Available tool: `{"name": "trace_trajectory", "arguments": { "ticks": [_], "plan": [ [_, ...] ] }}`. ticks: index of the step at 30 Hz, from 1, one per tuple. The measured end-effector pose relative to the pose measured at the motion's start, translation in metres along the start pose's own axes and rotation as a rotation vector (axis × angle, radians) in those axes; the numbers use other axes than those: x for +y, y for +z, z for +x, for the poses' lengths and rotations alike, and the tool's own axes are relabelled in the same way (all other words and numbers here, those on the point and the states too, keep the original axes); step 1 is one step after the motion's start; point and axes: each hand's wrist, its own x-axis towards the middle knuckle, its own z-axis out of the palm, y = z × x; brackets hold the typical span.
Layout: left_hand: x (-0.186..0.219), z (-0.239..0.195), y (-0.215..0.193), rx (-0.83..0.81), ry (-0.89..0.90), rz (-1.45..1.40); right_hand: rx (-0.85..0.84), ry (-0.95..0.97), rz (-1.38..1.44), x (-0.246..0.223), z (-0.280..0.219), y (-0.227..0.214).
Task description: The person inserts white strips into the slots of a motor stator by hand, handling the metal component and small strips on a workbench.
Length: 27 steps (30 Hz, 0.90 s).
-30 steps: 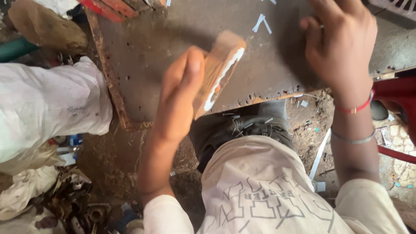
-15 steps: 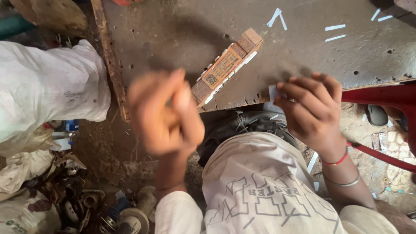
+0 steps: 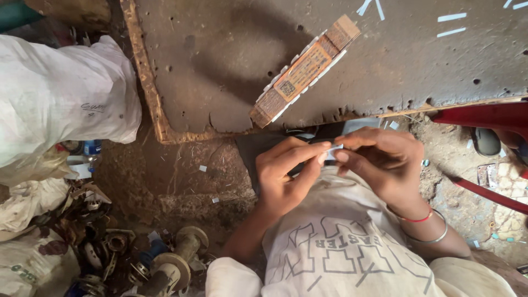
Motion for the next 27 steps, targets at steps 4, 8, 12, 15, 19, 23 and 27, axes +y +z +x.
{"name": "trace_trajectory", "arguments": {
  "ticks": [4,8,12,15,19,23,27],
  "plan": [
    [0.012,0.009,0.001,-0.040,0.223,0.086,0.049,0.162,0.521,0.017,-0.006,-0.005],
    [0.015,0.012,-0.009,-0.077,0.386,0.163,-0.053,0.429,0.838,0.020,-0.007,-0.010],
    [0.008,0.007,-0.011,0.026,0.320,0.110,-0.100,0.258,0.413,-0.007,-0.007,0.007],
    [0.007,0.002,-0.011,0.017,0.304,0.145,-0.032,-0.143,-0.201,-0.022,0.005,0.013],
    [-0.002,0.016,-0.037,0.406,0.495,0.387,0.179,-0.368,-0.630,-0.027,0.026,0.019],
    [-0.008,0.072,-0.080,0.006,0.255,0.271,0.198,-0.438,-0.706,-0.018,0.053,0.022],
    [-0.002,0.099,-0.086,-0.340,0.123,0.177,0.204,-0.442,-0.685,-0.009,0.060,0.025]
  ]
}}
